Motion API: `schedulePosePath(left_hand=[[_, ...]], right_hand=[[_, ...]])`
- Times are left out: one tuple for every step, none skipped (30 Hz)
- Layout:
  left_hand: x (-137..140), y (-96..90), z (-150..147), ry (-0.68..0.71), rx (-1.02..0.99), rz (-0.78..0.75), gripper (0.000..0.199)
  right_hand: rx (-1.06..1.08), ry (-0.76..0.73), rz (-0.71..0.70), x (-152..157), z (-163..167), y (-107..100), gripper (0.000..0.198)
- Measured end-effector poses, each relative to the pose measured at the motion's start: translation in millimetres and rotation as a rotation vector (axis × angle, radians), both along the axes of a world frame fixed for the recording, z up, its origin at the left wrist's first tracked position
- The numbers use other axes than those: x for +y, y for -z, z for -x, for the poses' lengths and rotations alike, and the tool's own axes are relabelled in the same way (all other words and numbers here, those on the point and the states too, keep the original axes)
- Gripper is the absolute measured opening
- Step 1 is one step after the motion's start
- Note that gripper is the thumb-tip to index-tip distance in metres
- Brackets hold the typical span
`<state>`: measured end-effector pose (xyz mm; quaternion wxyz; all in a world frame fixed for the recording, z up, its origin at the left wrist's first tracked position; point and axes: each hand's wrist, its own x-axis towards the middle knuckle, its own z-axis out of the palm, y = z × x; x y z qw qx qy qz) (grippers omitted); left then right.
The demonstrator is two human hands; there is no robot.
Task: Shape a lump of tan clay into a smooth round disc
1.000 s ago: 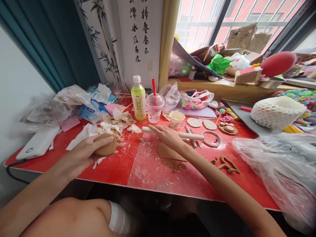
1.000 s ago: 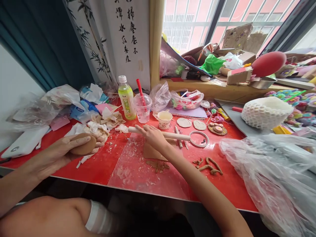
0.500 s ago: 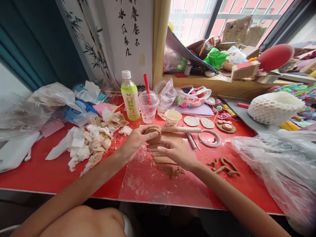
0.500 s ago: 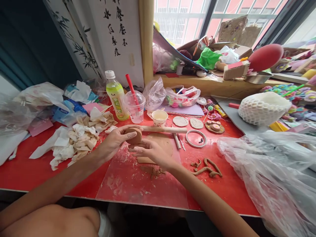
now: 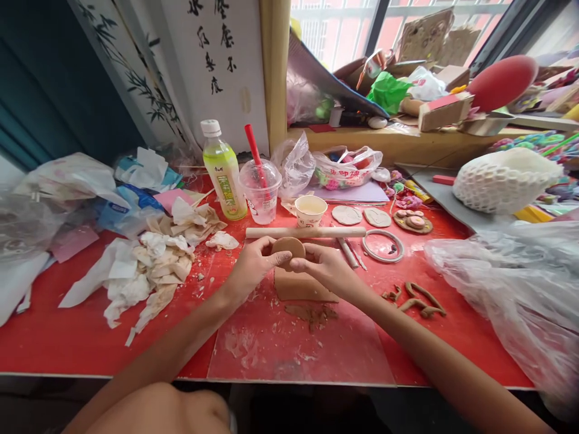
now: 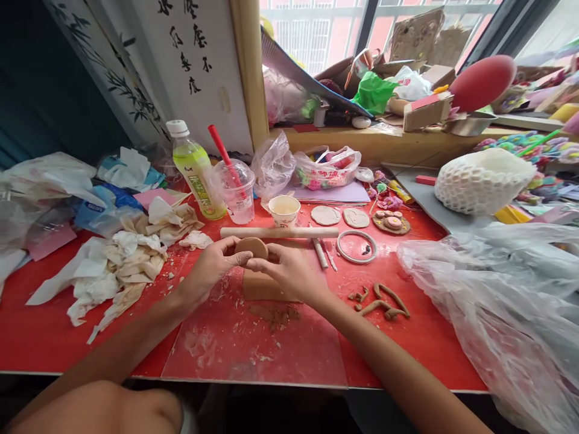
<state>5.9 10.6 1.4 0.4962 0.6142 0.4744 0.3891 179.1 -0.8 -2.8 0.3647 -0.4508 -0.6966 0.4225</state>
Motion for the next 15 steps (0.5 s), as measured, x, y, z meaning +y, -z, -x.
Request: schedulePosePath(left_hand=[[-1,0.4,0,-0.006,0.002,-0.004,0.025],[-2,0.7,1,-0.003,0.004,0.0,0.025],[-3,0.9,2,0.011,0.005,0.01,0.025],[-4,0.8,4,0.032,0.008,0.02,0.027],[-5,0.5,5,0.054,0.015,0.025,0.028],[-6,-0.1,7,0.069,0.027,0.022,0.028],[-7,-0.9,8,0.073,0.043,0.012,0.028],[-8,-1.8,9,0.069,0.062,-0.003,0.027],[-9,-2.7,9,0.058,0.08,-0.019,0.027],[-10,-3.3,9,0.049,0.095,-0.032,0.026],[-11,-3.6,9,0.046,0.106,-0.041,0.025],[-12,-3.5,8,0.045,0.113,-0.049,0.024],[-13,-3.0,8,0.047,0.116,-0.057,0.023],[-13,-2.2,7,0.052,0.114,-0.06,0.022],[-13,-1.4,7,0.056,0.105,-0.06,0.022]], right_hand=[[-0.026,-0.013,-0.002,-1,1,1,0.03],[-0.041,-0.012,0.008,-2,2,3,0.029],[-0.048,-0.009,0.026,-3,3,4,0.028],[-0.05,-0.018,0.049,-4,3,4,0.027],[-0.047,-0.038,0.071,-5,4,4,0.025],[-0.039,-0.057,0.083,-7,4,4,0.025],[-0.03,-0.073,0.087,-8,4,3,0.025],[-0.026,-0.083,0.085,-9,4,2,0.026],[-0.026,-0.083,0.077,-11,4,1,0.028],[-0.029,-0.076,0.069,-12,5,0,0.03],[-0.03,-0.07,0.068,-13,5,0,0.032],[-0.024,-0.065,0.078,-14,6,-1,0.033],[-0.008,-0.063,0.097,-14,7,-1,0.033],[0.016,-0.063,0.123,-14,7,0,0.033],[0.045,-0.066,0.152,-15,8,0,0.033]])
